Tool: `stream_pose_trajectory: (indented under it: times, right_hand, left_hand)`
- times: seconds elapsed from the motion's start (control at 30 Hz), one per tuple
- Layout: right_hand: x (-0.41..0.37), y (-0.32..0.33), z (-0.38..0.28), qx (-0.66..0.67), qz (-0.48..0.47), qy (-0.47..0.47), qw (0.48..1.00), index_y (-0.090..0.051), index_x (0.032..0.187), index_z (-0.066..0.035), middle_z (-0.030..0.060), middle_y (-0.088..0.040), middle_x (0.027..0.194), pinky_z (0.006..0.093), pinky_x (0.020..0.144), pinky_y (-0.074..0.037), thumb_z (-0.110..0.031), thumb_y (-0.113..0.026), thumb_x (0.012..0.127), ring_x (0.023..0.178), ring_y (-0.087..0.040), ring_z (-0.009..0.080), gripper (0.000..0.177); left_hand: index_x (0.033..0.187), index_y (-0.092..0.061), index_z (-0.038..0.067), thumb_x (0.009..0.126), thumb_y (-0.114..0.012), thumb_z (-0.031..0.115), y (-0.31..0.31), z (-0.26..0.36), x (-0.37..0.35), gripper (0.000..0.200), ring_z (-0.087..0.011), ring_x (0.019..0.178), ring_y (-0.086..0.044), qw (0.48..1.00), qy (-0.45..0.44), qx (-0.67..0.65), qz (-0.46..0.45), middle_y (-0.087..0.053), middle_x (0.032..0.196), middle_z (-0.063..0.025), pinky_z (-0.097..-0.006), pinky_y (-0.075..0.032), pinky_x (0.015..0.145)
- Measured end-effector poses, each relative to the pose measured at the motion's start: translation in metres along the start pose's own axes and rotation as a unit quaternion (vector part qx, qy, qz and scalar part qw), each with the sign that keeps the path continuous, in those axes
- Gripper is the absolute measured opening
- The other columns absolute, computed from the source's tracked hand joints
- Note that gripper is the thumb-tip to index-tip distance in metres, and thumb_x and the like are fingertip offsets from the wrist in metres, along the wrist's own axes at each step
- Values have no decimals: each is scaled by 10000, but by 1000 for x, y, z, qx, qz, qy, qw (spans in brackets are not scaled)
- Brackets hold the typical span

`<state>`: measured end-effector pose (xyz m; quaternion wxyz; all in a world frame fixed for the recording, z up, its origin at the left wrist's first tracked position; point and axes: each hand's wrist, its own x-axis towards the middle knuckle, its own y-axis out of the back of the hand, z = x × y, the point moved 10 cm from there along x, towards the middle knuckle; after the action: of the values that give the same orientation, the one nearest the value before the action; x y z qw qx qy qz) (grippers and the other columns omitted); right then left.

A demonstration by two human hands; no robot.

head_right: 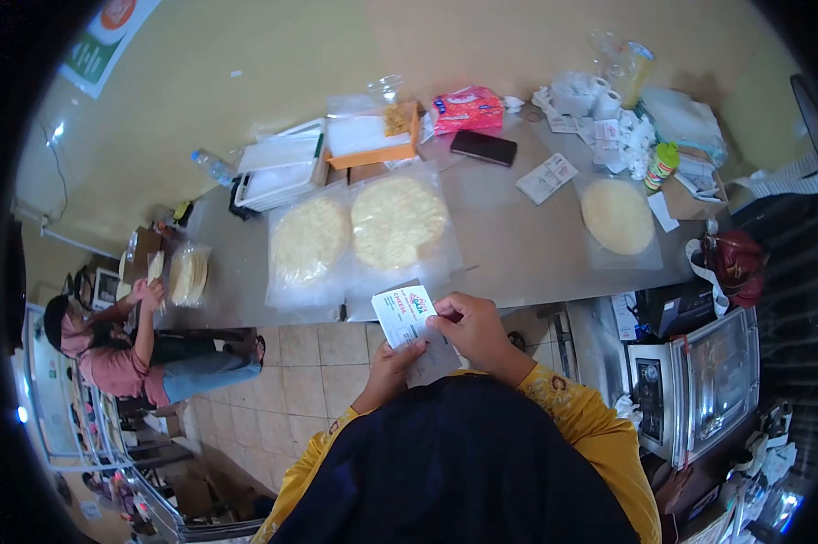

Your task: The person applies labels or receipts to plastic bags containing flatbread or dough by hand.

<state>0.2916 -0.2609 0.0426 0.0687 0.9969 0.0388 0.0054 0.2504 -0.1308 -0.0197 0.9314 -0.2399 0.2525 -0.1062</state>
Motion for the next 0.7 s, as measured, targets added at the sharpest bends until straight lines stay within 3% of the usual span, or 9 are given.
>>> stream_pose_trajectory:
  times: [0.17,0.27,0.4,0.53,0.6,0.7]
  right_hand:
    - [0,56,30,-30,13,-23,999,-591,780,1,51,-624,726,224,610,-464,-58,-666,776,668,-575,75,95]
    - [2,82,57,30,9,-16,999,-577,844,-7,46,-624,742,230,609,-465,-55,-649,793,680,-575,85,101]
    - [-4,122,98,208,49,-123,969,-561,915,2,49,-620,773,264,580,-478,-77,-621,812,639,-574,113,144]
    - [-53,194,165,312,154,-287,892,-563,934,-21,66,-617,820,257,556,-469,-99,-595,830,659,-588,130,134]
    - [-91,236,205,285,190,-369,864,-576,924,-44,51,-591,740,241,481,-428,-112,-605,822,594,-560,123,125]
    - [-132,291,252,260,219,-410,846,-569,843,-72,17,-528,635,245,407,-370,-125,-620,812,486,-484,111,79]
  left_hand:
    - [1133,-526,24,863,-576,143,-35,-16,28,300,-162,943,-570,998,24,53,-17,-603,1037,-60,-304,-449,823]
    - [1131,-527,20,866,-570,147,-56,-22,44,296,-169,934,-576,994,55,89,-6,-605,1037,-64,-307,-456,819]
    - [1134,-516,11,875,-548,138,-84,-27,67,290,-187,917,-587,996,45,70,-8,-611,1029,-88,-318,-460,825]
    - [1161,-473,-6,880,-519,125,-109,-27,79,314,-243,887,-609,997,64,43,-7,-616,1034,-144,-365,-487,803]
    - [1171,-453,-12,880,-509,122,-122,-25,85,325,-269,874,-616,996,73,40,-16,-614,1039,-169,-387,-501,784]
    - [1178,-435,-17,881,-499,120,-128,-24,92,333,-291,870,-620,996,71,57,-11,-606,1046,-195,-403,-513,772]
